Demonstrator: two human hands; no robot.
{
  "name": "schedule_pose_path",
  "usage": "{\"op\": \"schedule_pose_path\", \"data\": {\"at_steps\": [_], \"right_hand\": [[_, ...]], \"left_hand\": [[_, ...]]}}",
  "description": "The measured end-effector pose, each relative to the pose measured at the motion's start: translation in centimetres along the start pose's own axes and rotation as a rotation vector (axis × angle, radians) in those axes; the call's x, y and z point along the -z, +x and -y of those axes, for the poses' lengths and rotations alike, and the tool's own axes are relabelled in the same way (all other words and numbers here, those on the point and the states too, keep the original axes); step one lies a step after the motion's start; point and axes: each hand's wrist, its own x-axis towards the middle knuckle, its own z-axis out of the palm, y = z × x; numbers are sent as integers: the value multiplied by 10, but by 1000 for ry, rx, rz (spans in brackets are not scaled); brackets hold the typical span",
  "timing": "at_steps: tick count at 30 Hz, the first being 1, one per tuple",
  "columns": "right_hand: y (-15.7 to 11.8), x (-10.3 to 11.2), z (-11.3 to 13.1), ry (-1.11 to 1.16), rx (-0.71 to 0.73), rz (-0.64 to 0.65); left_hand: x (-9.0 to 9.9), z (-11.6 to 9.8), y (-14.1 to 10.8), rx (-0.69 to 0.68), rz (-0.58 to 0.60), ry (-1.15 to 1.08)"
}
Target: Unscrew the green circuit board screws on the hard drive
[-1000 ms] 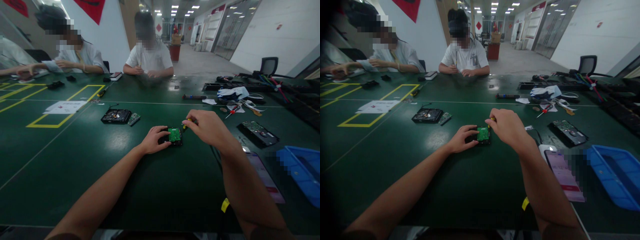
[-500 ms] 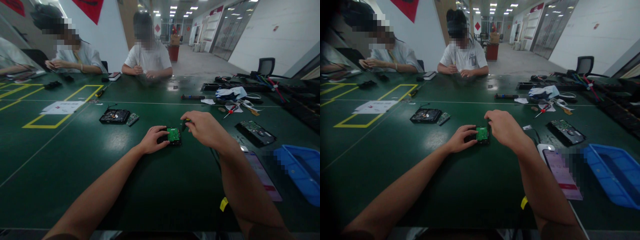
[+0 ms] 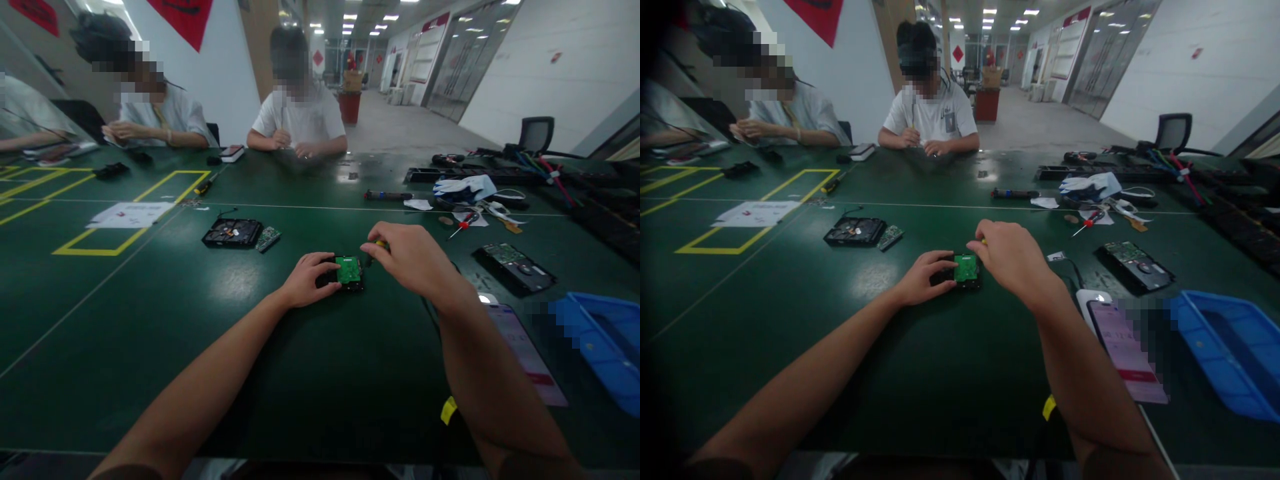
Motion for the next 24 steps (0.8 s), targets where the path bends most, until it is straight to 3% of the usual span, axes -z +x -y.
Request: {"op": "schedule_pose_path", "data": {"at_steps": [4,14,24], "right_hand": [[0,-2,-1,9,6,-3],[-2,-2,-8,110,186,50],[1,-8,-6,95,83,0]], "left_hand": [[0,0,0,-2,1,-5],[-1,3,0,7,9,-7],[-2,3,0,-1,-2,-17]]}}
